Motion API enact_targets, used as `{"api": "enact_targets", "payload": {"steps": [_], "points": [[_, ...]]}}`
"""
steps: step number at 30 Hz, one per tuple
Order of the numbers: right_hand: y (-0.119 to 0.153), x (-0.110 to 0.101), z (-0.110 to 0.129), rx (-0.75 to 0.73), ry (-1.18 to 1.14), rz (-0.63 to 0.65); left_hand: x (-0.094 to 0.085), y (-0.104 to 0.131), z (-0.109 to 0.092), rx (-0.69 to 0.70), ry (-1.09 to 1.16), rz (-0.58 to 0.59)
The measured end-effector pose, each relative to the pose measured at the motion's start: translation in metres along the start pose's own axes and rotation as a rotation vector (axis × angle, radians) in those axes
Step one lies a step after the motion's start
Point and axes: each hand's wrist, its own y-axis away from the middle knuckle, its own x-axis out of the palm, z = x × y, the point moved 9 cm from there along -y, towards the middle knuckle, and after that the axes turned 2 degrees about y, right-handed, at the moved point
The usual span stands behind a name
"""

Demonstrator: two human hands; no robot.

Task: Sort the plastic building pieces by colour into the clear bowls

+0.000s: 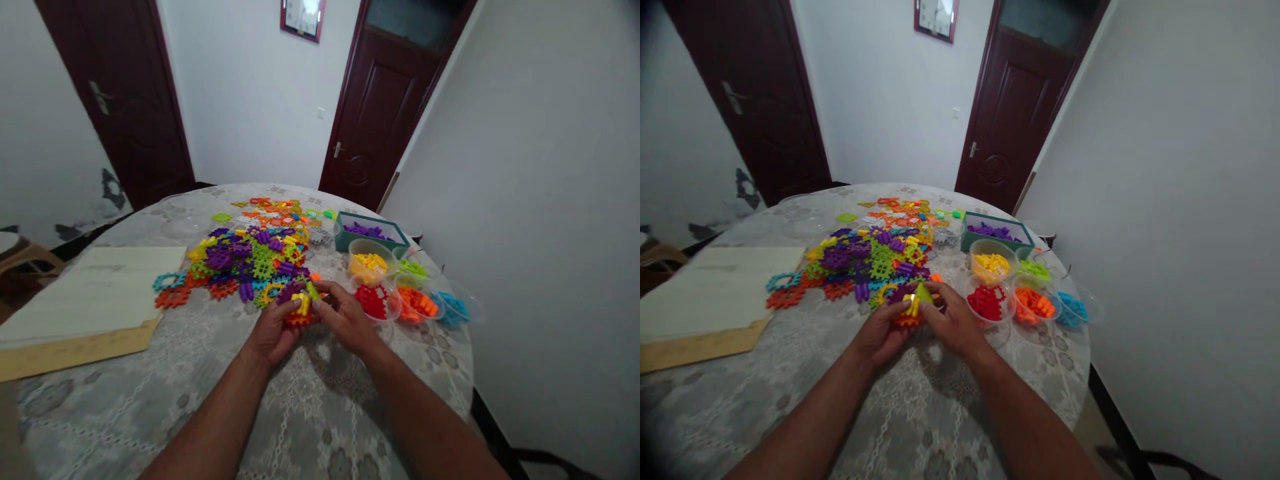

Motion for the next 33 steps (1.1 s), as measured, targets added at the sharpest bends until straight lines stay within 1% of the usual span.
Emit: {"api": "enact_targets", "payload": {"steps": [3,6,9,11,13,15,17,20,22,23,24,25,26,27,28,30,33], "points": [[0.001,-0.01,0.012,-0.014,0.012,-0.024,-0.004,-0.002,-0.001,0.009,-0.041,-0.023],[0.008,-0.029,0.032,-0.076,0.144,-0.086,-0.006,-0.003,-0.004,0.02,-0.077,-0.057],[0.017,-0.056,0.048,-0.163,0.344,-0.169,-0.008,-0.001,-0.006,0.027,-0.115,-0.114],[0.018,-0.082,0.048,-0.204,0.475,-0.231,-0.008,0.001,-0.007,0.034,-0.133,-0.127],[0.014,-0.117,0.038,-0.209,0.612,-0.305,-0.007,0.002,-0.007,0.04,-0.146,-0.117],[0.004,-0.159,0.019,-0.16,0.763,-0.377,-0.006,0.003,-0.005,0.034,-0.157,-0.106],[-0.009,-0.203,-0.003,-0.086,0.905,-0.44,-0.005,0.005,-0.003,0.015,-0.162,-0.092],[-0.027,-0.265,-0.038,0.078,1.065,-0.518,-0.002,0.008,0.0,-0.01,-0.163,-0.059],[-0.035,-0.29,-0.053,0.129,1.134,-0.55,0.001,0.009,0.0,-0.02,-0.169,-0.028],[-0.037,-0.297,-0.055,0.118,1.156,-0.576,0.002,0.009,0.001,-0.023,-0.174,-0.015],[-0.037,-0.299,-0.053,0.082,1.165,-0.606,0.002,0.009,0.001,-0.025,-0.178,-0.003],[-0.037,-0.295,-0.048,0.024,1.159,-0.633,0.002,0.009,0.002,-0.028,-0.181,0.008],[-0.035,-0.284,-0.041,-0.047,1.136,-0.641,0.002,0.008,0.003,-0.036,-0.185,0.021],[-0.033,-0.269,-0.032,-0.118,1.094,-0.625,0.003,0.008,0.005,-0.05,-0.188,0.038],[-0.031,-0.249,-0.023,-0.177,1.037,-0.583,0.004,0.008,0.007,-0.067,-0.191,0.06],[-0.026,-0.199,-0.006,-0.247,0.899,-0.444,0.005,0.008,0.011,-0.094,-0.198,0.104],[-0.017,-0.118,0.015,-0.25,0.715,-0.198,0.007,0.01,0.013,-0.104,-0.212,0.149]]}}
